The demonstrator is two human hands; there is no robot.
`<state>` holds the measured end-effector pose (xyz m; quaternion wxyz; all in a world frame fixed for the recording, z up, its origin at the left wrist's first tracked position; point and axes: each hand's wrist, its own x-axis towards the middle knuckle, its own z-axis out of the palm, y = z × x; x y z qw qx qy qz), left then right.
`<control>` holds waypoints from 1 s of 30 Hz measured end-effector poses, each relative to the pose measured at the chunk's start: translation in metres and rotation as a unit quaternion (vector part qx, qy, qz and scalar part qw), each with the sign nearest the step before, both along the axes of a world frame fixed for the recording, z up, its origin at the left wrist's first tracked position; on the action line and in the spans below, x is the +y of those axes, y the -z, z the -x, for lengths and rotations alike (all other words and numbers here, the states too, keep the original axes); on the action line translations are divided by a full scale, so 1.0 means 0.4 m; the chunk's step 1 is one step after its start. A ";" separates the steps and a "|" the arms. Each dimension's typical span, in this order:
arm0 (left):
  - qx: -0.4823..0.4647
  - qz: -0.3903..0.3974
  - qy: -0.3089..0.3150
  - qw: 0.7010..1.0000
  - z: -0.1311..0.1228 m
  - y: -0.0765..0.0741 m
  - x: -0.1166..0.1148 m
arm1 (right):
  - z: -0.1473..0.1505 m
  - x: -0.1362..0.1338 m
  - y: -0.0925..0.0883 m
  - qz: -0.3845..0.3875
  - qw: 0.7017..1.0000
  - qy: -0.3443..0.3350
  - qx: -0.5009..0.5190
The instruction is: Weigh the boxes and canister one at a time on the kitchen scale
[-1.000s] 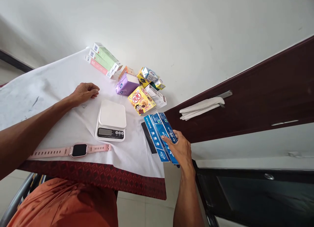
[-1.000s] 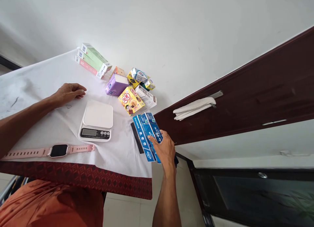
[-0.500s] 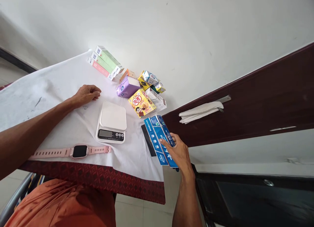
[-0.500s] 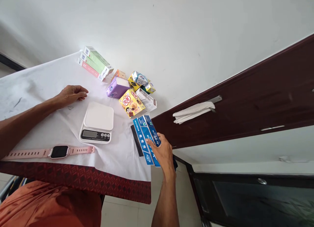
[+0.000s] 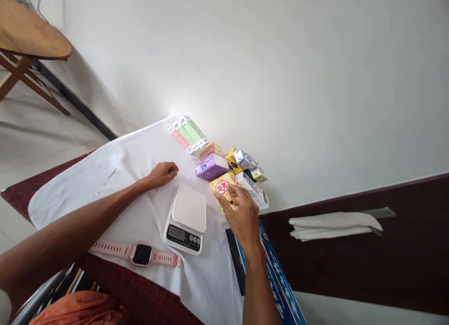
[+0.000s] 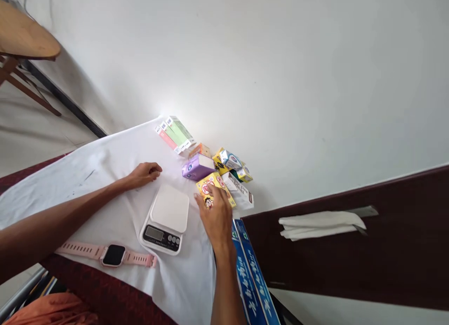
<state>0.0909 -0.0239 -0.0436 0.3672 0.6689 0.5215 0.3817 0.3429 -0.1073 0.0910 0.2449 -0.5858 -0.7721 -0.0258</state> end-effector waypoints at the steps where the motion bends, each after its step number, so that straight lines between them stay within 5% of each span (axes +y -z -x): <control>1: 0.013 -0.008 0.000 1.000 -0.003 0.003 -0.002 | 0.050 0.049 0.015 0.009 0.999 -0.033 -0.004; 5: 0.067 -0.042 0.018 0.997 -0.018 0.011 -0.011 | 0.209 0.241 0.072 0.034 0.993 -0.110 -0.035; 8: 0.097 -0.053 0.037 0.993 -0.028 0.012 -0.011 | 0.279 0.376 0.082 0.008 0.994 -0.071 -0.083; 12: 0.134 -0.056 0.055 0.988 -0.042 0.013 -0.003 | 0.309 0.550 0.047 -0.014 0.995 0.035 -0.096; 17: 0.192 -0.080 0.079 0.975 -0.060 0.021 0.003 | 0.295 0.717 0.018 0.076 0.990 0.068 -0.102; 23: 0.197 -0.091 0.087 0.972 -0.066 0.028 0.008 | 0.293 0.754 0.056 0.166 0.980 0.026 -0.104; 30: 0.192 -0.076 0.085 0.975 -0.056 0.014 0.008 | 0.301 0.648 0.025 0.069 0.993 0.046 -0.079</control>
